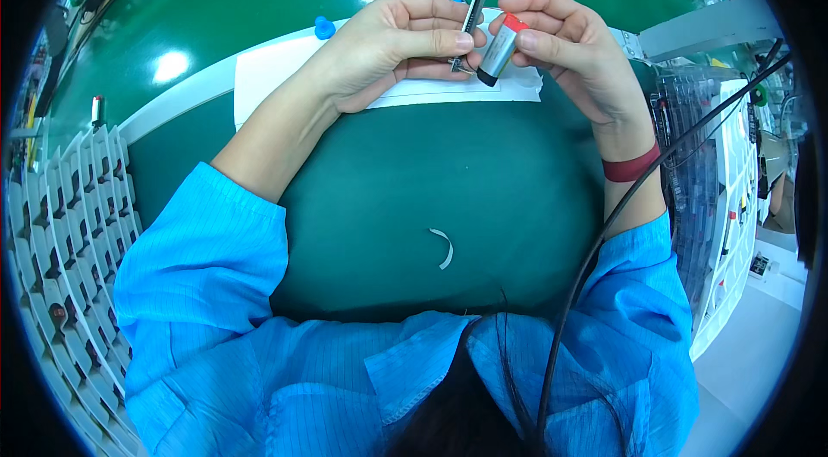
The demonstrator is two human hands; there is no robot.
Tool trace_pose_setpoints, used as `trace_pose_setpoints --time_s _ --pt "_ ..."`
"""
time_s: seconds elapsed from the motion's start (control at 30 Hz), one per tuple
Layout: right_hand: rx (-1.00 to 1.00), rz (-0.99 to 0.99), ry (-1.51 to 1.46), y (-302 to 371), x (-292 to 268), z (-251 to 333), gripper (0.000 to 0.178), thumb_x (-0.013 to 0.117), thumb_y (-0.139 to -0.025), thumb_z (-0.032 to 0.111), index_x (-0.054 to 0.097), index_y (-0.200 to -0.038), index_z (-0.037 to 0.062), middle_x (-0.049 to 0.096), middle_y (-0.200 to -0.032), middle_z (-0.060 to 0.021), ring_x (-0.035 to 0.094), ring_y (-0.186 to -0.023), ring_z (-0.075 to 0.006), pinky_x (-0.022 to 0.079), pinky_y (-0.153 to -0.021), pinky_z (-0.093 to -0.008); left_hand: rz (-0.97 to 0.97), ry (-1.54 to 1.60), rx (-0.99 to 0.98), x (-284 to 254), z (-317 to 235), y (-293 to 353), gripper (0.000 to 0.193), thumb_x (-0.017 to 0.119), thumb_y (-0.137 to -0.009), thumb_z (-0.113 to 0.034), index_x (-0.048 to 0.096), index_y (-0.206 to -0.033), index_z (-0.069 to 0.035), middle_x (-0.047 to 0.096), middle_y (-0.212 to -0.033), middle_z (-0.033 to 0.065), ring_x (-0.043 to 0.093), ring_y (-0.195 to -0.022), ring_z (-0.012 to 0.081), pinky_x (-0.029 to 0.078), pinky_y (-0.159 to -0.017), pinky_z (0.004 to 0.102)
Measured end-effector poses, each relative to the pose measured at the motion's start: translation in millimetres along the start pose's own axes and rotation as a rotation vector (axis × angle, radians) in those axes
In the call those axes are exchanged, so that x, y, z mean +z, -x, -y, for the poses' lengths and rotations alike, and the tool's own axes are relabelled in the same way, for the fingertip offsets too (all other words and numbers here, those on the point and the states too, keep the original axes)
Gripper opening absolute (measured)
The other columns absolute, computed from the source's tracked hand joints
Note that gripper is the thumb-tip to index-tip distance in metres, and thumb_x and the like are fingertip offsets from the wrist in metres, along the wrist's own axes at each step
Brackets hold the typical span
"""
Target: The person assembles electronic circuit boards by hand, integrating lithium battery components and plastic casings onto the boards on a factory production line.
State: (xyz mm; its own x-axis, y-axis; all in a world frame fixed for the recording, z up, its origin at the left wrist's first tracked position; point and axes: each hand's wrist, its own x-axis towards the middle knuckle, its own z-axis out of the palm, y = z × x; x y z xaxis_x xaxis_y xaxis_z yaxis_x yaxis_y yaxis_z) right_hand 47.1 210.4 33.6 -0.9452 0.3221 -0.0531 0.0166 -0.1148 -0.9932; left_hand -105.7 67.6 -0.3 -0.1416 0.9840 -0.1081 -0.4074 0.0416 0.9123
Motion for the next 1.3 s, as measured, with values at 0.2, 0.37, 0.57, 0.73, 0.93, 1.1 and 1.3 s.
trace_pose_setpoints --time_s 0.2,0.37,0.57,0.73,0.93,1.1,1.3 --pt "-0.052 -0.016 0.031 -3 -4 -8 0.029 0.063 -0.078 0.009 0.053 -0.103 -0.0012 0.063 -0.088 -0.0082 0.06 -0.078 -0.0111 0.048 -0.071 -0.0212 0.012 0.044 -0.012 2 1 0 0.033 0.06 -0.079 -0.008 0.051 -0.11 0.003 0.06 -0.096 0.011 0.061 -0.085 0.0166 0.051 -0.08 0.0292" --pt "-0.243 -0.271 0.282 -4 14 -8 0.032 0.068 -0.073 0.006 0.053 -0.099 -0.0036 0.062 -0.084 -0.0094 0.061 -0.075 -0.0125 0.051 -0.067 -0.0225 -0.061 -0.115 0.06 10 5 1 0.036 0.062 -0.078 -0.008 0.051 -0.11 0.002 0.062 -0.093 0.0101 0.061 -0.082 0.0141 0.05 -0.078 0.0264" --pt "-0.248 -0.292 0.304 -3 14 -12 0.032 0.07 -0.072 0.012 0.054 -0.094 -0.0046 0.063 -0.082 -0.0117 0.063 -0.071 -0.0146 0.05 -0.062 -0.021 -0.111 -0.181 0.083 15 6 3 0.037 0.063 -0.078 -0.006 0.051 -0.112 0.002 0.063 -0.092 0.0119 0.062 -0.079 0.0133 0.051 -0.072 0.0235" --pt "-0.265 -0.285 0.273 -3 14 -14 0.03 0.07 -0.073 0.011 0.055 -0.093 -0.0043 0.063 -0.081 -0.0115 0.063 -0.072 -0.0146 0.051 -0.063 -0.021 -0.107 -0.217 0.104 15 7 3 0.037 0.063 -0.078 -0.007 0.051 -0.112 0.002 0.063 -0.092 0.0123 0.062 -0.079 0.0138 0.052 -0.072 0.0236" --pt "-0.248 -0.273 0.297 -2 15 -14 0.023 0.064 -0.076 0.004 0.053 -0.095 -0.004 0.062 -0.083 -0.0101 0.061 -0.075 -0.0131 0.052 -0.069 -0.0231 -0.107 -0.214 0.103 15 7 3 0.037 0.063 -0.077 -0.007 0.051 -0.111 0.002 0.063 -0.091 0.0127 0.062 -0.08 0.0147 0.052 -0.073 0.0239" --pt "-0.25 -0.273 0.332 -6 15 -15 0.021 0.064 -0.077 0.003 0.053 -0.094 -0.0037 0.062 -0.084 -0.0105 0.061 -0.076 -0.013 0.051 -0.068 -0.0226 -0.097 -0.193 0.1 12 7 1 0.037 0.063 -0.077 -0.008 0.051 -0.111 0.002 0.063 -0.09 0.0124 0.062 -0.08 0.0146 0.051 -0.073 0.0242" --pt "-0.329 -0.337 0.474 -4 19 -19 0.03 0.07 -0.073 0.011 0.054 -0.094 -0.0043 0.059 -0.073 -0.0063 0.06 -0.066 -0.0113 0.05 -0.059 -0.0208 -0.06 -0.629 0.379 30 17 11 0.038 0.059 -0.08 -0.007 0.048 -0.114 0.006 0.058 -0.103 0.0129 0.058 -0.091 0.0139 0.049 -0.079 0.0241"
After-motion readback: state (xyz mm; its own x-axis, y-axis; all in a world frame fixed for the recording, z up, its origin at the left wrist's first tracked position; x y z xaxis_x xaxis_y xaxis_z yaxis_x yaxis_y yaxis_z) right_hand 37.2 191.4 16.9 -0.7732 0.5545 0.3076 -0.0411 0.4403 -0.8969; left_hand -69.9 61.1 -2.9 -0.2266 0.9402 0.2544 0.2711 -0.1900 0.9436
